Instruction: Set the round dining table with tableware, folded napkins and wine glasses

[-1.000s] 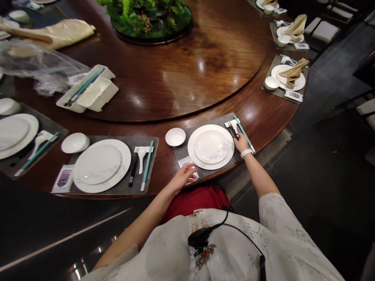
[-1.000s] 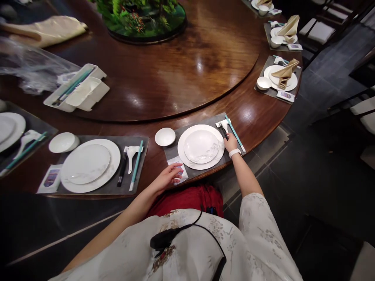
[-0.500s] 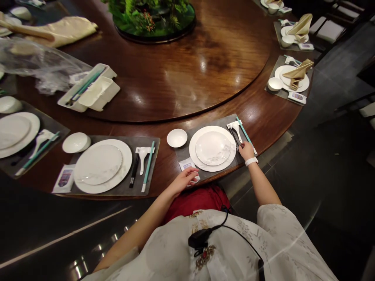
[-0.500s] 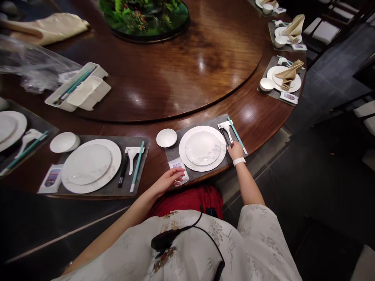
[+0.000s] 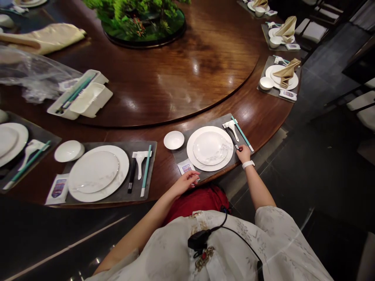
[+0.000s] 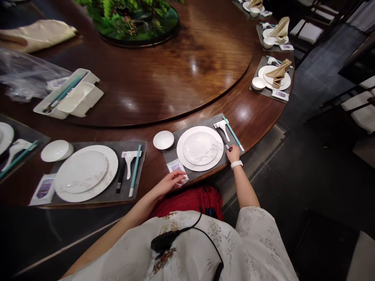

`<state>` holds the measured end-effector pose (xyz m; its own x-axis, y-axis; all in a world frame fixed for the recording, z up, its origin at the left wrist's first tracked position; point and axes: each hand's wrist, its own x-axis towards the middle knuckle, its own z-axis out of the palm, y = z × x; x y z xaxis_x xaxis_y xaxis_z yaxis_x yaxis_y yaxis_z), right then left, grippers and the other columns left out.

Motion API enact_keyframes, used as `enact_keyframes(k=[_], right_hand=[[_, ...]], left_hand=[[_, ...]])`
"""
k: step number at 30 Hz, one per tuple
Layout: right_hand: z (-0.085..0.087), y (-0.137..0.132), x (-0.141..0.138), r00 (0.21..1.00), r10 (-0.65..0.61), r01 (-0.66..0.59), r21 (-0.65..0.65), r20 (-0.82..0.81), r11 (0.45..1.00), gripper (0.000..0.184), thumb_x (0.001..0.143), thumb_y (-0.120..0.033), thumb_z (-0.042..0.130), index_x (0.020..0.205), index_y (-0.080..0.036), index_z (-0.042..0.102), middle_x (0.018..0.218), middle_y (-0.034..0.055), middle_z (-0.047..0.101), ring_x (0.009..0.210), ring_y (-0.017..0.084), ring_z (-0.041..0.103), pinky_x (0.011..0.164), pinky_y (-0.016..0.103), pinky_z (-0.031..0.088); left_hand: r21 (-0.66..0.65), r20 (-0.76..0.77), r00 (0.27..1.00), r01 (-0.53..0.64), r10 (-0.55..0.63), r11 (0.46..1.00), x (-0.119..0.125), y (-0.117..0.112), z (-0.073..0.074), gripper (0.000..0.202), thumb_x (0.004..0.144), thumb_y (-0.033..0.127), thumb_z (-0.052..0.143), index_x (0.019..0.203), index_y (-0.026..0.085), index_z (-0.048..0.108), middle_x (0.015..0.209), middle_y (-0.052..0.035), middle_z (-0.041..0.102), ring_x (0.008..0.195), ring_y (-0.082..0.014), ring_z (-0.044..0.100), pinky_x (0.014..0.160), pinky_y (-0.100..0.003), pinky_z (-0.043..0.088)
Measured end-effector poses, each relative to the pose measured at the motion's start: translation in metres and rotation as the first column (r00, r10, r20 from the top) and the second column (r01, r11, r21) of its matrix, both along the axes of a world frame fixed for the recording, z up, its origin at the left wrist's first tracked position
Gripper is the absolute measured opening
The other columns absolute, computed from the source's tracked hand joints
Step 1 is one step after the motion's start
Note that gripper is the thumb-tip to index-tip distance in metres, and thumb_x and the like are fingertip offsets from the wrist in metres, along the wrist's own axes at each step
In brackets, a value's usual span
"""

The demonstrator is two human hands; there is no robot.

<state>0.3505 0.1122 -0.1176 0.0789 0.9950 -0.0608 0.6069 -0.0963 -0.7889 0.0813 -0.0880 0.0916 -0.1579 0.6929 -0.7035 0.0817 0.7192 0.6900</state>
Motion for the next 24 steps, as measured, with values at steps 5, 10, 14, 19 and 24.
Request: enact_keyframes(k=[5,10,14,19,24], right_hand=[[-0.002,0.001,0.0,0.998,-0.055,0.054,-0.008,-0.033,0.998,0.014,0.066,-0.017,0.06,0.079,-0.019,0.063,0.077,0.0059,0.065,0.082,0.024,0.059,0.085,0.037,0.049],[0.003,0.003,0.003,0.994,-0.096,0.094,-0.034,-0.051,0.995,0.013,0.063,-0.022,0.062,0.076,-0.018,0.064,0.073,0.0065,0.066,0.075,0.024,0.06,0.081,0.038,0.05],[0.012,0.007,0.005,0.988,-0.138,0.136,-0.041,-0.065,0.99,0.017,0.061,-0.031,0.066,0.071,-0.019,0.062,0.07,0.0065,0.065,0.072,0.025,0.06,0.078,0.04,0.051],[0.034,0.004,-0.002,0.96,-0.275,0.276,0.023,-0.043,0.961,0.021,0.062,-0.033,0.065,0.077,-0.019,0.06,0.066,0.0025,0.057,0.074,0.027,0.058,0.084,0.048,0.052],[0.076,0.002,-0.045,0.95,-0.309,0.31,0.195,-0.041,0.93,0.029,0.069,-0.03,0.058,0.095,-0.018,0.06,0.079,0.0042,0.055,0.087,0.029,0.058,0.093,0.052,0.049]], left_hand=[[0.007,-0.015,1.0,0.022,-0.022,1.0,-0.009,-0.009,-0.003,0.067,0.057,0.061,0.085,0.102,0.017,0.065,0.089,-0.0031,0.063,0.079,-0.014,0.059,0.069,-0.026,0.047],[0.041,-0.009,1.0,0.015,-0.015,0.999,-0.02,-0.019,0.0,0.055,0.067,0.053,0.081,0.106,0.017,0.066,0.086,-0.0021,0.063,0.078,-0.014,0.059,0.068,-0.026,0.046],[0.092,-0.006,1.0,0.003,-0.003,0.996,-0.04,-0.031,0.006,0.049,0.07,0.049,0.078,0.104,0.016,0.066,0.083,-0.001,0.061,0.077,-0.0143,0.06,0.066,-0.026,0.045],[0.135,0.008,0.999,-0.044,0.044,0.99,-0.084,-0.054,0.015,0.045,0.073,0.048,0.077,0.104,0.017,0.066,0.087,-0.0021,0.063,0.079,-0.0149,0.06,0.067,-0.026,0.046],[0.186,0.029,0.991,-0.136,0.132,0.973,-0.158,-0.085,0.029,0.045,0.073,0.048,0.078,0.104,0.018,0.067,0.092,-0.0034,0.066,0.082,-0.0153,0.062,0.07,-0.027,0.047]])
